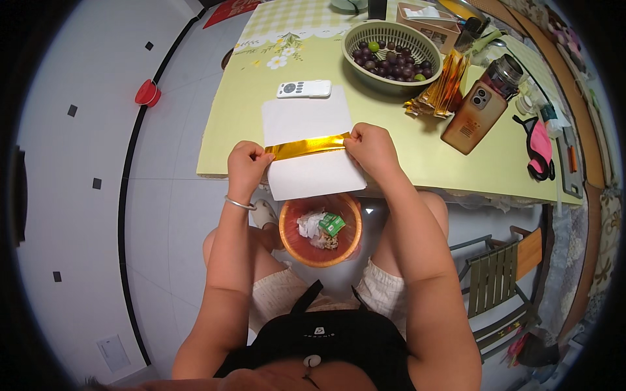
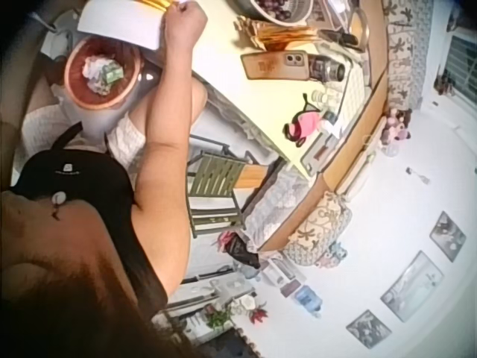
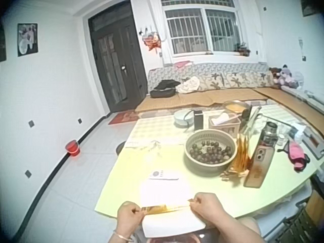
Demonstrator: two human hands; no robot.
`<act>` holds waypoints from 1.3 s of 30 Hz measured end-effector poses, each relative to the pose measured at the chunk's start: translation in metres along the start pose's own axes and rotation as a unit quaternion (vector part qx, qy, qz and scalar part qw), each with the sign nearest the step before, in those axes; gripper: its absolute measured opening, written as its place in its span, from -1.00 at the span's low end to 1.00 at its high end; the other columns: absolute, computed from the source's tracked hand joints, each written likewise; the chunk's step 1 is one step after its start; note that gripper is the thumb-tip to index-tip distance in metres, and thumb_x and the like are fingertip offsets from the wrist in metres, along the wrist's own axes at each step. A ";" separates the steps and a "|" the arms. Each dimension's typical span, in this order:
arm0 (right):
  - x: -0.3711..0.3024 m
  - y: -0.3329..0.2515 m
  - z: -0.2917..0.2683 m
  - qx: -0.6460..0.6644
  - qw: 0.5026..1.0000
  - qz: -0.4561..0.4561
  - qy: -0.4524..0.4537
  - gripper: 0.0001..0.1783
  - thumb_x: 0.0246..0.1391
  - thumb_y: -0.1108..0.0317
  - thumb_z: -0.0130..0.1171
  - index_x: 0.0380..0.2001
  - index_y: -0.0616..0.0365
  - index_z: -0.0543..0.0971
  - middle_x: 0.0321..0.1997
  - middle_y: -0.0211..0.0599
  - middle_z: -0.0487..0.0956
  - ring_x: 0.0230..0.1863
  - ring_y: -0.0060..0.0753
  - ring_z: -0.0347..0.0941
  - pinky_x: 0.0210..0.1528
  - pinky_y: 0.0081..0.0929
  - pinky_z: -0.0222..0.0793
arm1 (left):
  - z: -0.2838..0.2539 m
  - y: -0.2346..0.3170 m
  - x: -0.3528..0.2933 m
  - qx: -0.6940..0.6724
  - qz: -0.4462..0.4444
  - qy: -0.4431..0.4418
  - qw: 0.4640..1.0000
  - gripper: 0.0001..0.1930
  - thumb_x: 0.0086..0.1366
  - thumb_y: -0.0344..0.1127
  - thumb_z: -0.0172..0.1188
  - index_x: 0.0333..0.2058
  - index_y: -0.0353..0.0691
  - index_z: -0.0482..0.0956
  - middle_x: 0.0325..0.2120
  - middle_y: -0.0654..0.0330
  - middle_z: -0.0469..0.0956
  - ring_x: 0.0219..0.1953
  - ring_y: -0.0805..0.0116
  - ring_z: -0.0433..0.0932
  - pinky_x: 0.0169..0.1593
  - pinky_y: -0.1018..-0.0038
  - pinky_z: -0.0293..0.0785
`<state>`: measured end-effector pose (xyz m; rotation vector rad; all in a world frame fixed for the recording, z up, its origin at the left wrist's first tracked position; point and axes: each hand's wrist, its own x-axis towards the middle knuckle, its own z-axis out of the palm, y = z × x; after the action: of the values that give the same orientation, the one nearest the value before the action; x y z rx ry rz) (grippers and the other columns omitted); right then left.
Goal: The person sits on the floor and folds a sheet of white paper using a gold foil sheet as a guide. They repeatedly fold the paper into a triangular shape, pressing the creases to ensure sharpness, and then unfold it to repeat the process.
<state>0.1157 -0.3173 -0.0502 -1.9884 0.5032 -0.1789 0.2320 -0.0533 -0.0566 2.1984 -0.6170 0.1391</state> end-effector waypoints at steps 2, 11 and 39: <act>0.001 0.001 0.001 -0.021 1.000 -0.005 0.006 -0.82 0.03 0.42 0.25 -0.57 0.23 0.50 -0.73 -0.30 0.50 -0.72 -0.48 0.43 -0.60 -0.45 0.33 | 0.001 0.002 -0.001 -0.004 -0.008 0.007 1.000 -0.80 -0.10 -0.48 0.43 -0.61 -0.33 0.52 -0.57 0.12 0.47 -0.49 0.21 0.46 -0.38 0.36 0.42; 0.000 0.000 0.002 -0.047 0.999 -0.013 0.019 -0.81 0.01 0.36 0.25 -0.56 0.23 0.53 -0.68 -0.18 0.52 -0.64 -0.27 0.47 -0.49 -0.34 0.38 | 0.002 0.005 -0.002 0.015 0.002 0.002 1.000 -0.80 -0.04 -0.55 0.42 -0.54 -0.35 0.51 -0.53 0.16 0.44 -0.52 0.33 0.42 -0.41 0.43 0.40; -0.036 -0.004 0.057 -0.362 0.866 -0.340 -0.065 -0.16 0.15 -0.01 0.16 0.34 0.33 0.21 0.48 -0.02 0.13 0.52 -0.07 -0.05 0.51 -0.14 -0.14 | 0.006 0.032 -0.017 0.313 0.248 -0.133 0.907 -0.52 0.22 -0.45 0.06 0.10 0.13 0.57 0.28 0.15 0.35 0.40 0.01 0.14 0.37 -0.28 -0.15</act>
<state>0.1038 -0.2536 -0.0690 -2.8378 -0.3078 -0.3188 0.2012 -0.0688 -0.0431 2.6381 -1.4490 0.3449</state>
